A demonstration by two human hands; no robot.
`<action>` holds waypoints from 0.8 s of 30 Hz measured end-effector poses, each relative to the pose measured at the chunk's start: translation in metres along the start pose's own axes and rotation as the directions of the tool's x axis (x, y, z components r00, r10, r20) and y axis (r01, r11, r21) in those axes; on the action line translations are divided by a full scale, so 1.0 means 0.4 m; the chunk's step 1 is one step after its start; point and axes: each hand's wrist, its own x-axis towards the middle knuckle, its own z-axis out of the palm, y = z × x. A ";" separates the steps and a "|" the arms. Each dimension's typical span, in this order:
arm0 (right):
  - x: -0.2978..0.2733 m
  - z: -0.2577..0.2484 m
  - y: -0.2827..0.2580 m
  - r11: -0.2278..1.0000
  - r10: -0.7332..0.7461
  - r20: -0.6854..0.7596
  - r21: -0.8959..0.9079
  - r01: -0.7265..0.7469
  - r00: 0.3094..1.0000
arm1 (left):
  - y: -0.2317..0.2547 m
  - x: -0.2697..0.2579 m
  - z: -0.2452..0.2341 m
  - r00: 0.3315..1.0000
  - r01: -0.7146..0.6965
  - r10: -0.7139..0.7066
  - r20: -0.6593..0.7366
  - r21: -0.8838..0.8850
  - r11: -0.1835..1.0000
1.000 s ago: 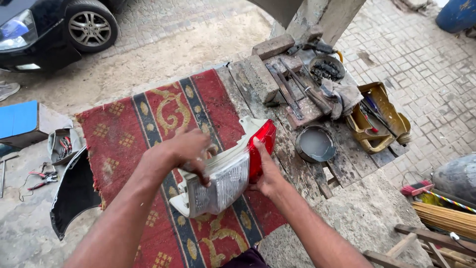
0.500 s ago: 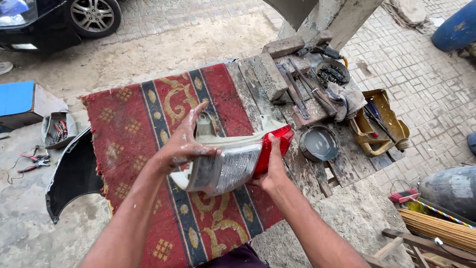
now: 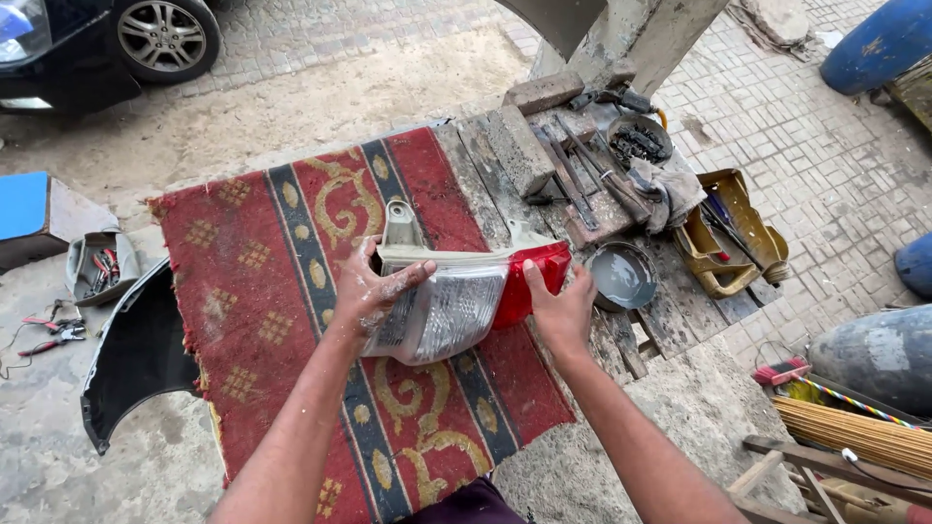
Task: The person scrubs a red and white car tail light with a dark abrasive pad, then wipes it with a cloth. They rotate the tail light to clean different sides and the back, using a small tool to clean crevices.
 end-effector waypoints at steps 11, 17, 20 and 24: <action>-0.055 0.109 0.002 0.483 -0.861 0.131 -0.093 0.871 0.492 | -0.006 0.001 0.030 0.998 -0.062 0.061 -0.011 -0.095 0.994; -0.001 0.018 0.020 0.817 -0.495 0.225 -0.209 0.538 0.839 | -0.005 0.013 0.025 0.999 -0.041 0.041 -0.008 -0.097 0.994; 0.019 0.023 0.057 0.824 -0.500 0.209 -0.184 0.536 0.840 | 0.009 0.005 0.028 0.999 -0.047 0.048 -0.001 -0.067 0.997; 0.022 0.017 0.062 0.843 -0.487 0.212 -0.140 0.520 0.847 | 0.046 -0.004 0.032 0.997 0.079 -0.079 -0.002 -0.088 0.993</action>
